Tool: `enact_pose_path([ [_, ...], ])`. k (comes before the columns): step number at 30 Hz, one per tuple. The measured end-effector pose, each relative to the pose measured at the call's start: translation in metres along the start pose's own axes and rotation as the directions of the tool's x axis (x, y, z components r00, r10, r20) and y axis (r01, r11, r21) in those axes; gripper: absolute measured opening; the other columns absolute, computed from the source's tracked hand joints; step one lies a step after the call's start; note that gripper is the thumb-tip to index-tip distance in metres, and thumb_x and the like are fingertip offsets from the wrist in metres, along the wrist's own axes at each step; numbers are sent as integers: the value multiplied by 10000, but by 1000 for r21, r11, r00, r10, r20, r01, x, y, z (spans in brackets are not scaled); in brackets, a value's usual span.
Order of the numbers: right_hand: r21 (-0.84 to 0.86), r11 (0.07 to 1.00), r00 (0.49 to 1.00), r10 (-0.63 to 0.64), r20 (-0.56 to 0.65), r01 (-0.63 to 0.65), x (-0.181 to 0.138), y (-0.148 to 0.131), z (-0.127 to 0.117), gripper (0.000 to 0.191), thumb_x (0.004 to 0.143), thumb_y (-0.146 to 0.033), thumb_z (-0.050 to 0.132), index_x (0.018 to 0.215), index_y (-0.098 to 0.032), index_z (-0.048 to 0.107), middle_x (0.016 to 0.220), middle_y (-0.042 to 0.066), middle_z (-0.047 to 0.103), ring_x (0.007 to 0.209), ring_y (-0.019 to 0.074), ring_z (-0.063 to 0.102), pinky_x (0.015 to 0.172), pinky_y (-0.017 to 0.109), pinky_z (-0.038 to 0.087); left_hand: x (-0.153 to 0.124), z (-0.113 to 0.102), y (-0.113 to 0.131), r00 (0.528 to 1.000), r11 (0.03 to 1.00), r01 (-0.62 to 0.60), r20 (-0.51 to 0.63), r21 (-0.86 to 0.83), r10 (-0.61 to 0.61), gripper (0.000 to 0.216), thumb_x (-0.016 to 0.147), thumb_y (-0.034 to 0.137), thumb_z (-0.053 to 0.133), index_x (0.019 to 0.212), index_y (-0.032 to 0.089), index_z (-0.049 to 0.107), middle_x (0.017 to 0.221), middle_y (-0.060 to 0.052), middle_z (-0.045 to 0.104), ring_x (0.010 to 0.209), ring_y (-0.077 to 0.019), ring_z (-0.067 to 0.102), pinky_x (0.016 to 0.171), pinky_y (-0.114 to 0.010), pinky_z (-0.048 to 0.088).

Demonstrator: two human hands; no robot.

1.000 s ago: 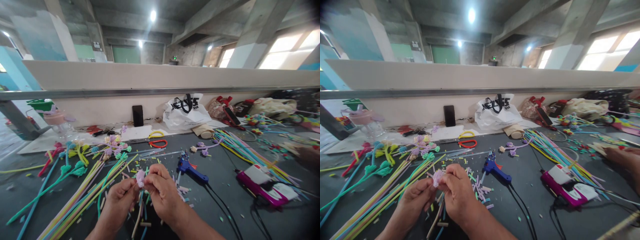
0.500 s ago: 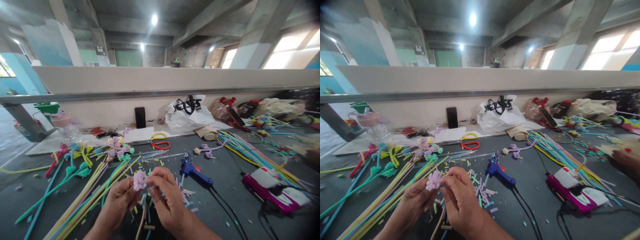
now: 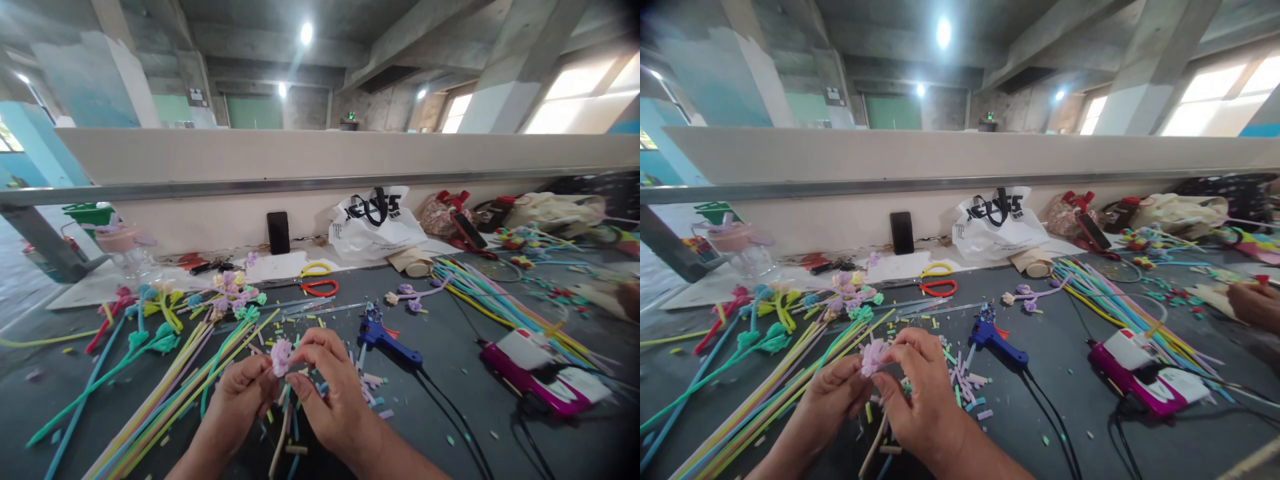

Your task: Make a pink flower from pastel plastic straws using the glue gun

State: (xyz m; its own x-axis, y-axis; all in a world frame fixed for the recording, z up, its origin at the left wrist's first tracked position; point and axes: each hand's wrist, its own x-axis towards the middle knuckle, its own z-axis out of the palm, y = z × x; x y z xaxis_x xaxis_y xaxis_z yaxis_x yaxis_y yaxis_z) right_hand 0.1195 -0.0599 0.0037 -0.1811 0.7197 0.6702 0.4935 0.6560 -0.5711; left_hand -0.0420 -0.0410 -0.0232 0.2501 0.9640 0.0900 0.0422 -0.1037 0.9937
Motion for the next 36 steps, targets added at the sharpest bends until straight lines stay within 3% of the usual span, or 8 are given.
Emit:
enact_pose_path([
  [5, -97, 993, 998, -67, 10, 67, 2, -1, 0, 182, 795, -125, 522, 936, -229, 570, 927, 50, 525, 845, 176, 510, 754, 326, 398, -1, 0, 2, 1000, 1000, 7, 30, 28, -8, 380, 778, 436, 514, 525, 159, 452, 442, 58, 336, 417, -60, 272, 419, -196, 210],
  [12, -116, 985, 992, -127, 18, 128, 6, -2, -1, 122, 802, -87, 497, 815, -198, 544, 854, 26, 516, 814, 148, 501, 738, 312, 350, -2, 0, 0, 999, 999, 29, 15, 18, -29, 378, 776, 451, 511, 540, 161, 453, 446, 59, 334, 419, -61, 260, 415, -199, 200],
  [23, -186, 955, 971, -239, -24, 230, 3, -6, -2, 152, 789, -50, 485, 762, -186, 545, 764, 0, 527, 727, 120, 490, 763, 327, 320, -5, 12, -5, 991, 949, 118, -29, -293, -132, 356, 690, 426, 636, 541, 135, 497, 430, 69, 360, 387, -24, 241, 384, -160, 173],
  [29, 2, 998, 994, -58, -88, 58, 3, -2, -7, 234, 816, -127, 463, 1018, -197, 559, 1015, 82, 494, 962, 195, 483, 798, 331, 412, -3, 4, -2, 957, 823, 267, 38, -502, -287, 323, 588, 390, 735, 593, 122, 556, 451, 53, 447, 373, -6, 282, 352, -124, 168],
  [31, 39, 999, 997, -9, -78, 12, 4, -1, -6, 243, 831, -149, 452, 1031, -209, 575, 1020, 80, 495, 977, 200, 481, 818, 344, 418, -3, 3, -1, 944, 775, 304, 67, -555, -323, 309, 575, 370, 750, 632, 120, 578, 494, 36, 497, 377, -4, 313, 352, -117, 197],
  [36, 98, 995, 999, 30, -14, -28, 5, 0, -3, 238, 825, -166, 469, 1013, -212, 608, 1004, 72, 528, 959, 196, 496, 837, 355, 411, -4, 2, -1, 911, 711, 404, 178, -576, -373, 271, 598, 323, 745, 642, 113, 581, 457, 51, 454, 362, 6, 309, 353, -103, 205],
])
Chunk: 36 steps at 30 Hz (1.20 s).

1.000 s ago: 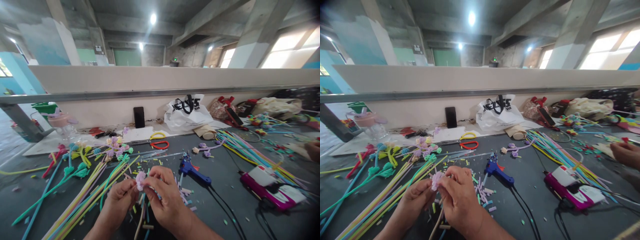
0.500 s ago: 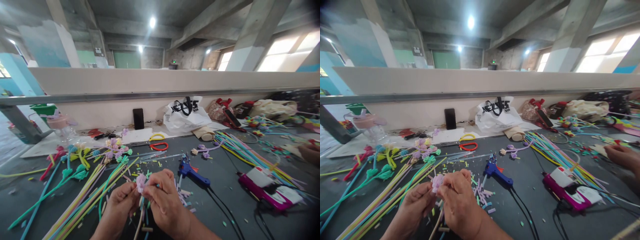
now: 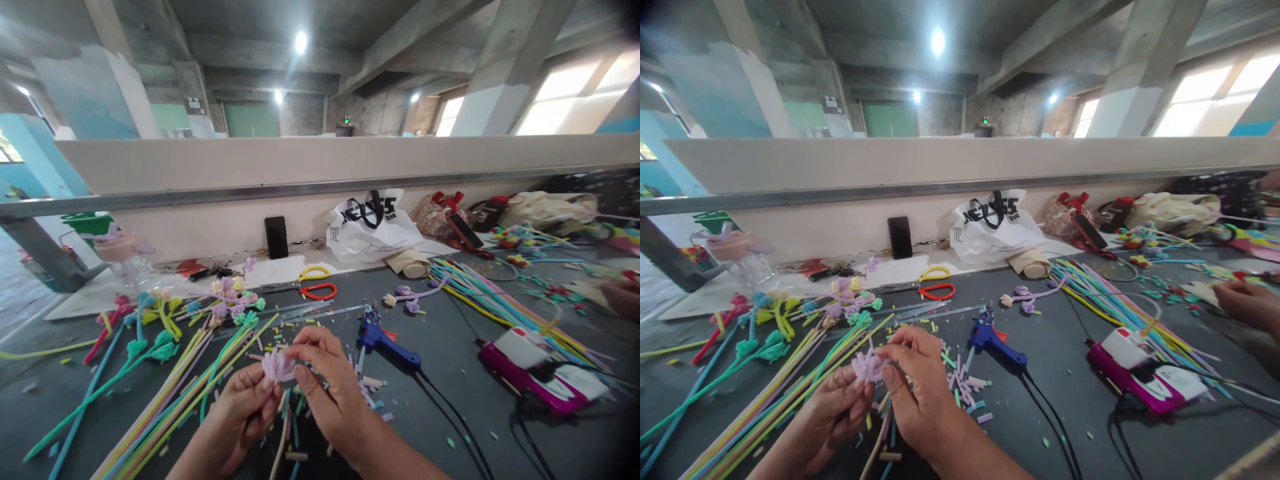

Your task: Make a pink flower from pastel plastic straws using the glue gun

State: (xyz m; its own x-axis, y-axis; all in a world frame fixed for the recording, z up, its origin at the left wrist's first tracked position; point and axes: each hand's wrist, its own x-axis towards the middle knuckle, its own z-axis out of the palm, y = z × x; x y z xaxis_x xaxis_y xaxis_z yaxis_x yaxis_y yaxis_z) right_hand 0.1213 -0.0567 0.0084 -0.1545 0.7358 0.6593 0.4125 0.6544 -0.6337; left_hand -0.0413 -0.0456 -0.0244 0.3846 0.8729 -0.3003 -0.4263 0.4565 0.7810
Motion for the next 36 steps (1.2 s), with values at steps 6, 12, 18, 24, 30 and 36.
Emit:
enact_pose_path([
  [6, 36, 996, 997, 80, 15, -80, 3, -3, 1, 101, 771, -158, 550, 811, -202, 632, 903, 45, 554, 897, 184, 525, 814, 342, 403, 0, 2, 0, 999, 999, 2, 44, 45, -4, 253, 649, 322, 710, 665, 111, 573, 443, 64, 433, 338, 19, 248, 336, -102, 136],
  [12, -54, 998, 999, 38, -10, -38, 3, 1, 5, 117, 705, -93, 604, 729, -204, 577, 892, 27, 564, 885, 178, 524, 806, 329, 384, 2, 3, 2, 998, 998, -39, 50, 45, 37, 290, 682, 337, 677, 592, 115, 512, 423, 73, 400, 328, 20, 202, 340, -123, 116],
  [18, -135, 991, 1000, -12, 19, 15, 3, 3, 5, 105, 724, -111, 585, 747, -205, 545, 875, 21, 570, 859, 175, 530, 783, 326, 359, -1, 7, 4, 998, 990, -42, 44, 134, 37, 267, 695, 344, 656, 632, 110, 544, 438, 65, 409, 339, 15, 203, 342, -137, 85],
  [24, -156, 988, 1000, 7, 24, -3, 4, 4, 4, 98, 728, -104, 545, 743, -199, 526, 873, 22, 564, 852, 174, 524, 788, 331, 334, -2, 7, 5, 997, 966, -46, 70, 253, 29, 273, 717, 374, 631, 685, 113, 558, 494, 49, 441, 371, 3, 240, 353, -143, 117],
  [30, -145, 989, 999, 44, 9, -42, 3, 5, 6, 124, 706, -77, 545, 739, -195, 530, 893, 27, 565, 869, 179, 523, 800, 339, 332, 1, 7, 7, 995, 902, -91, 71, 421, 67, 376, 662, 491, 631, 616, 144, 491, 438, 80, 392, 323, -6, 232, 328, -157, 131],
  [36, -118, 991, 998, 69, -2, -69, 2, 6, 8, 119, 707, -81, 556, 737, -195, 543, 882, 28, 574, 867, 180, 528, 787, 328, 367, -1, 8, 8, 993, 845, -117, 75, 522, 91, 380, 713, 512, 560, 617, 156, 467, 447, 82, 351, 366, -27, 233, 362, -165, 138],
])
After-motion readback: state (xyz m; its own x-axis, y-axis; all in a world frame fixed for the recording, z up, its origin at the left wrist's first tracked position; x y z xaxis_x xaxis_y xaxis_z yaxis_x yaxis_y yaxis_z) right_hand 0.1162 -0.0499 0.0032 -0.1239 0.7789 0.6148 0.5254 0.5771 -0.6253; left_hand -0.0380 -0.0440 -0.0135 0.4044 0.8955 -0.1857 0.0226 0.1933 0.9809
